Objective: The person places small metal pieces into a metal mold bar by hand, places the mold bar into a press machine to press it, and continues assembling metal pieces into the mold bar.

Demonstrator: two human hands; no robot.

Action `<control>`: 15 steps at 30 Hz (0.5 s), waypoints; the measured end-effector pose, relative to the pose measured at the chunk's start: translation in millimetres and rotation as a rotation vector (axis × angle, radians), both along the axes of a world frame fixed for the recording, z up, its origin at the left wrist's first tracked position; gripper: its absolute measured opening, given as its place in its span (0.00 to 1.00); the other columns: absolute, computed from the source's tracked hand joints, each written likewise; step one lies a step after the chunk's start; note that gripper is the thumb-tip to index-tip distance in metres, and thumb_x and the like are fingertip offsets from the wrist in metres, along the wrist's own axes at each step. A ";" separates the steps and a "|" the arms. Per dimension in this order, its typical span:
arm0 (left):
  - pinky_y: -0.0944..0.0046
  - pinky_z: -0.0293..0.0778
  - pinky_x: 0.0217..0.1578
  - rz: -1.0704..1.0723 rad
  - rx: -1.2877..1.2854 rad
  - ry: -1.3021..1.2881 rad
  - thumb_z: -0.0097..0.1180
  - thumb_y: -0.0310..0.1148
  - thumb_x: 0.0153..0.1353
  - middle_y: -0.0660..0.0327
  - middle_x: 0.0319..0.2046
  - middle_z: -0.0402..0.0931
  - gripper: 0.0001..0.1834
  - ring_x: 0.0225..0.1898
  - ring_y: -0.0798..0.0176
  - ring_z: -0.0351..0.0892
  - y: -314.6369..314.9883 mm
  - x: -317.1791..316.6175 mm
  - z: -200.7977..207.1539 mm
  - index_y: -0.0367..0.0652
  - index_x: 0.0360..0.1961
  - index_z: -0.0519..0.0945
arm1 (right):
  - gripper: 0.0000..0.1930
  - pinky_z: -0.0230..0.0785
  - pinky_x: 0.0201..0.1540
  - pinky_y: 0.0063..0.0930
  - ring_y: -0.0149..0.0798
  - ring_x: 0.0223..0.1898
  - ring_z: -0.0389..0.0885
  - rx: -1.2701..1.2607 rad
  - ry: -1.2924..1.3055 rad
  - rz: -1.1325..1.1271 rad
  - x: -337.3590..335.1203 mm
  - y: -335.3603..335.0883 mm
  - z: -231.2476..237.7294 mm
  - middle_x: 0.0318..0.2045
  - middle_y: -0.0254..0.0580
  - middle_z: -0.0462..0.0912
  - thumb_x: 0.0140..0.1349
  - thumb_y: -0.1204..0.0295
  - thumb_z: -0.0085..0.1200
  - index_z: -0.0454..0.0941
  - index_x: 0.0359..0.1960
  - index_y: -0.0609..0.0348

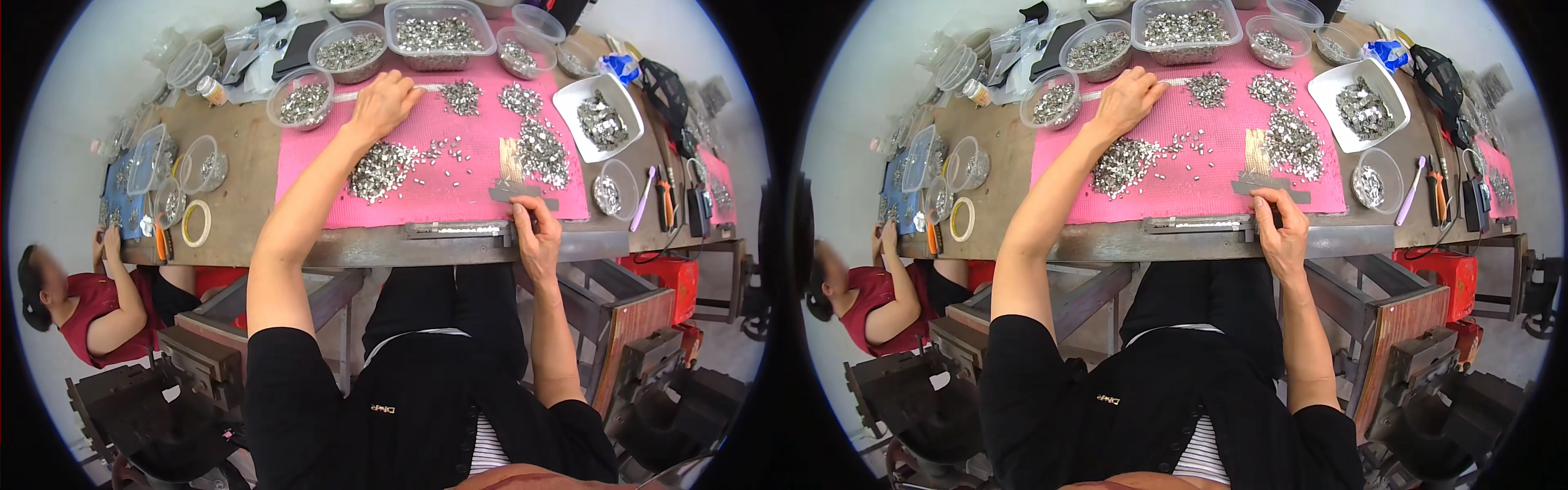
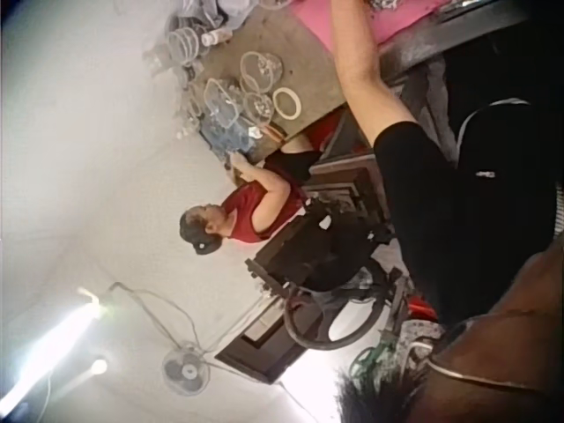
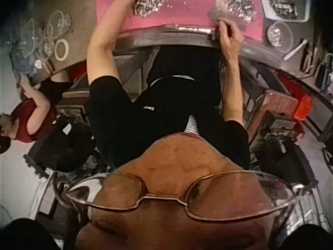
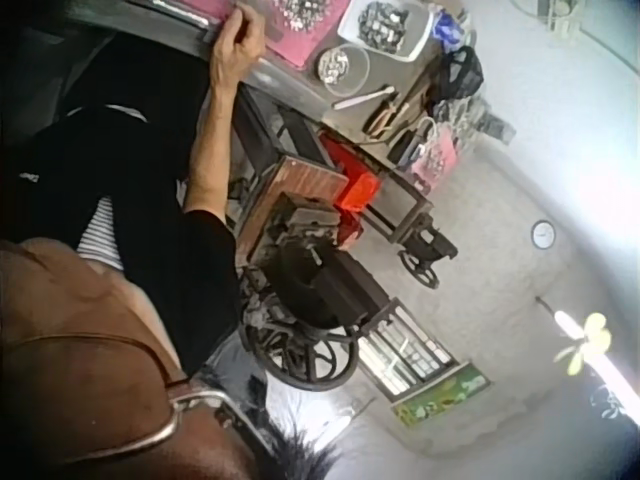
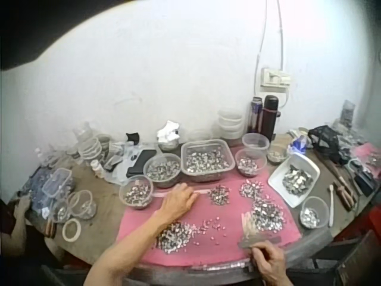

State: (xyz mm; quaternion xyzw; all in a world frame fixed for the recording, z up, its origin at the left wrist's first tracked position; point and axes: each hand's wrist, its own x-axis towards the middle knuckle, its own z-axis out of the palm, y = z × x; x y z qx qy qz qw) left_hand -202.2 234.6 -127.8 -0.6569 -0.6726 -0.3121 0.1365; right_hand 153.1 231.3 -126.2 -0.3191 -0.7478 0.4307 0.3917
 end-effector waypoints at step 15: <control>0.56 0.77 0.46 0.032 -0.223 -0.507 0.61 0.29 0.57 0.50 0.38 0.85 0.11 0.40 0.51 0.85 -20.0 -28.0 32.3 0.42 0.40 0.90 | 0.06 0.71 0.36 0.24 0.29 0.31 0.81 0.027 -0.012 0.004 -1.3 -0.8 2.1 0.30 0.36 0.82 0.69 0.75 0.57 0.82 0.43 0.62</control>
